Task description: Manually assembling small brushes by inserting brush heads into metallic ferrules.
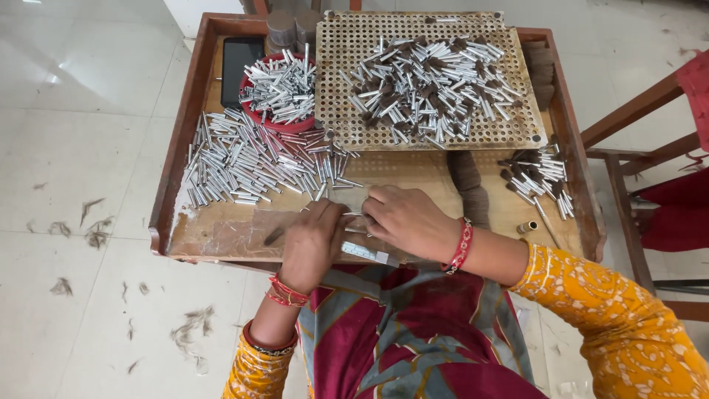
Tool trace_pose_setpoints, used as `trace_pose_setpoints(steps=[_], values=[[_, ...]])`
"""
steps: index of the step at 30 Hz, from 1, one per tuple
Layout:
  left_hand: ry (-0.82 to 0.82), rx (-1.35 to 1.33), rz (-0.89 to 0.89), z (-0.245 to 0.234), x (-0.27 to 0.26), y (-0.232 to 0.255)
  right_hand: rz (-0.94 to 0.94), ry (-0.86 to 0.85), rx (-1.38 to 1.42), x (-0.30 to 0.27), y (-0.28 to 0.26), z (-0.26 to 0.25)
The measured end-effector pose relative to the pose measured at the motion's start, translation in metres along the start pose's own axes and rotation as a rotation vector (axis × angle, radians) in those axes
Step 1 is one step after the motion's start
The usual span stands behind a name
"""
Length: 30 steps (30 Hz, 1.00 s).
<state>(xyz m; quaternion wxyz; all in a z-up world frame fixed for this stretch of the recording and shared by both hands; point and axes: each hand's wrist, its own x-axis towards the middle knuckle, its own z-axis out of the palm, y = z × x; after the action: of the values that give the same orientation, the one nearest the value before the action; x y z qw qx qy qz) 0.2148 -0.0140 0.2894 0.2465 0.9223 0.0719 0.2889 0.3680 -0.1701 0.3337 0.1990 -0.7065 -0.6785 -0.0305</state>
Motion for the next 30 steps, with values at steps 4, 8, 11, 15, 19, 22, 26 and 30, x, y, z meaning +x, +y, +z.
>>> trace_pose_setpoints(steps=[4,8,11,15,19,22,26,30], values=[[-0.034,0.025,-0.041,-0.017,-0.009,-0.009,0.000,-0.108,-0.072,-0.007,0.014,0.005],[-0.012,-0.013,-0.048,-0.036,-0.015,-0.018,0.019,-0.200,-0.034,-0.001,0.028,0.021],[-0.052,-0.018,-0.082,-0.032,-0.016,-0.019,-0.036,-0.175,-0.110,0.020,0.030,0.029],[-0.071,-0.007,-0.028,-0.020,-0.014,-0.024,-0.192,-0.133,-0.162,0.055,0.032,0.051],[-0.010,-0.013,-0.098,-0.022,-0.007,-0.015,-0.352,-0.268,-0.299,0.069,0.030,0.052],[0.030,0.020,-0.103,-0.020,-0.006,-0.013,-0.363,-0.255,-0.347,0.065,0.025,0.044],[-0.052,0.133,-0.140,-0.009,-0.009,-0.019,-0.290,-0.234,-0.265,0.055,0.011,0.020],[0.015,0.105,-0.068,-0.016,-0.007,-0.021,-0.240,-0.218,-0.268,0.044,0.025,0.029]])
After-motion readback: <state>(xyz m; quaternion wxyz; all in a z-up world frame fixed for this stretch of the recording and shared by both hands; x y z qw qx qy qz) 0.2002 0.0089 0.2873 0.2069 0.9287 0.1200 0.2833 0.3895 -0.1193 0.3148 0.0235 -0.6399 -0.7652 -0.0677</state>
